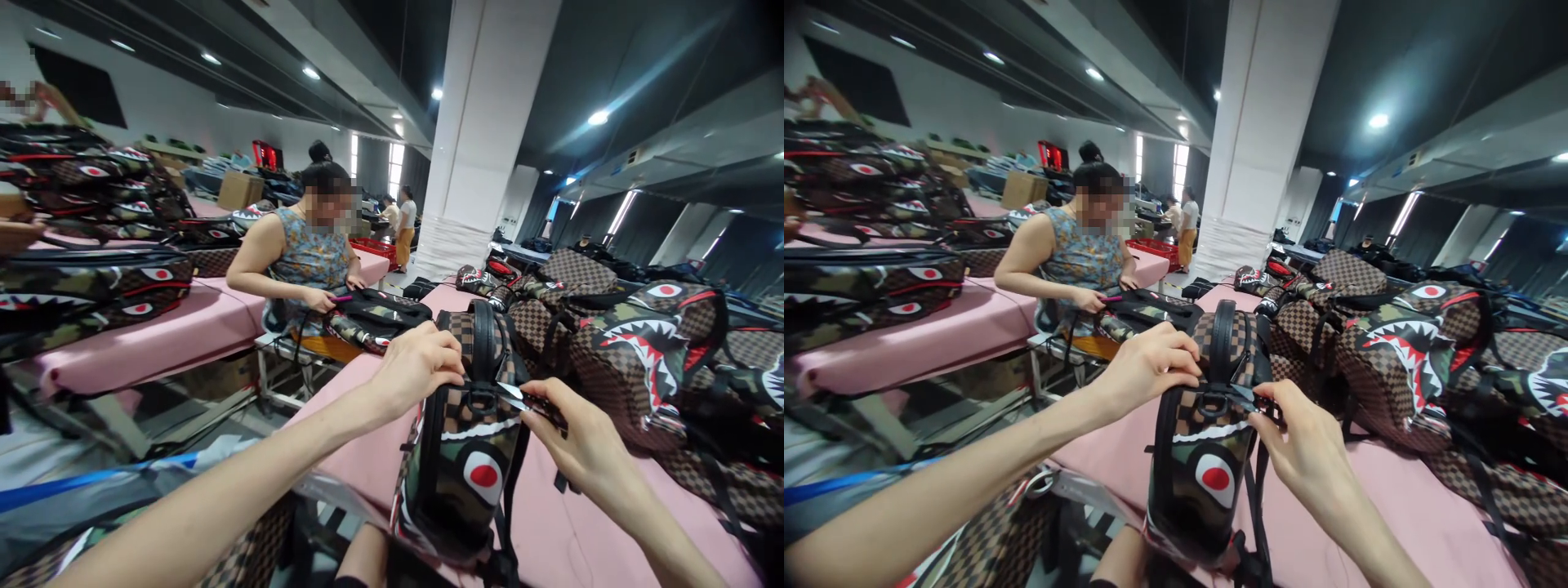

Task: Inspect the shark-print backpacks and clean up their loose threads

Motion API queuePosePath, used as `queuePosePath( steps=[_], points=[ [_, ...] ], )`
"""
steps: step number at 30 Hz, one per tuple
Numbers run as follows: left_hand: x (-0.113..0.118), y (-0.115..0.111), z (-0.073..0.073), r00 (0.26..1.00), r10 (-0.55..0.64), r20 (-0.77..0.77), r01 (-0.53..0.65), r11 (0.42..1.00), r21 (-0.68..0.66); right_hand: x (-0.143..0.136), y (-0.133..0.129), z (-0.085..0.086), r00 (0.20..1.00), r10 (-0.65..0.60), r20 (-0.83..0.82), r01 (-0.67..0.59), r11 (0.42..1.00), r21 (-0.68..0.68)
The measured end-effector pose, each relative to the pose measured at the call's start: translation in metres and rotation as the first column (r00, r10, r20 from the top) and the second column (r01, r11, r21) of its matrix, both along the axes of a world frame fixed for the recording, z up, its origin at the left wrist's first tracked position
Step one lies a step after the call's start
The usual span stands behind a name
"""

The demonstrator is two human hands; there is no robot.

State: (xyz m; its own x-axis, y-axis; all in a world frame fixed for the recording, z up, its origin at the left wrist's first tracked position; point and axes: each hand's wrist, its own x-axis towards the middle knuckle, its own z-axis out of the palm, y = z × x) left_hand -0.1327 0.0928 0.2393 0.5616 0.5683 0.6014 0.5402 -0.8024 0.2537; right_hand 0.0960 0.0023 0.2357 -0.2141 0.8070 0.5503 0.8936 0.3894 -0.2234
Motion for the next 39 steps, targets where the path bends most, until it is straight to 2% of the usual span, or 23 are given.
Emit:
queuePosePath(
  steps=[3,6,9,11,14,17,23,32,39],
  points=[
    [0.004,-0.006,-0.002,0.997,0.035,-0.076,-0.033,0.999,0.027,0.0,0.001,0.001,0.997,0.054,-0.055,-0.051,0.996,0.07],
    [0.008,-0.013,-0.001,0.993,0.067,-0.1,-0.069,0.997,-0.026,-0.002,0.004,-0.002,0.999,0.028,-0.039,-0.024,0.994,0.103],
    [0.012,-0.018,0.003,1.0,0.015,-0.007,-0.016,0.985,-0.173,-0.008,0.005,-0.005,1.0,-0.016,-0.004,0.016,0.987,0.158],
    [0.013,-0.019,0.004,0.998,0.022,0.055,-0.008,0.97,-0.244,-0.013,0.005,-0.006,0.999,-0.033,0.023,0.026,0.973,0.228],
    [0.014,-0.018,0.003,0.995,0.026,0.094,0.0,0.963,-0.271,-0.02,0.007,-0.004,0.997,-0.022,0.076,-0.004,0.948,0.319],
    [0.015,-0.017,0.001,0.992,0.029,0.122,0.004,0.966,-0.259,-0.025,0.011,0.0,0.989,-0.03,0.144,-0.023,0.936,0.35],
    [0.016,-0.016,-0.003,0.989,0.006,0.151,0.028,0.974,-0.223,-0.031,0.014,0.01,0.956,-0.043,0.29,-0.052,0.949,0.31],
    [0.009,-0.012,0.003,0.992,0.012,0.122,0.024,0.956,-0.291,-0.021,0.018,0.01,0.992,0.02,0.124,-0.044,0.981,0.189],
    [0.016,-0.016,0.005,0.99,0.065,0.123,-0.021,0.944,-0.328,-0.031,0.019,0.017,0.977,0.006,0.211,-0.047,0.98,0.192]
  ],
)
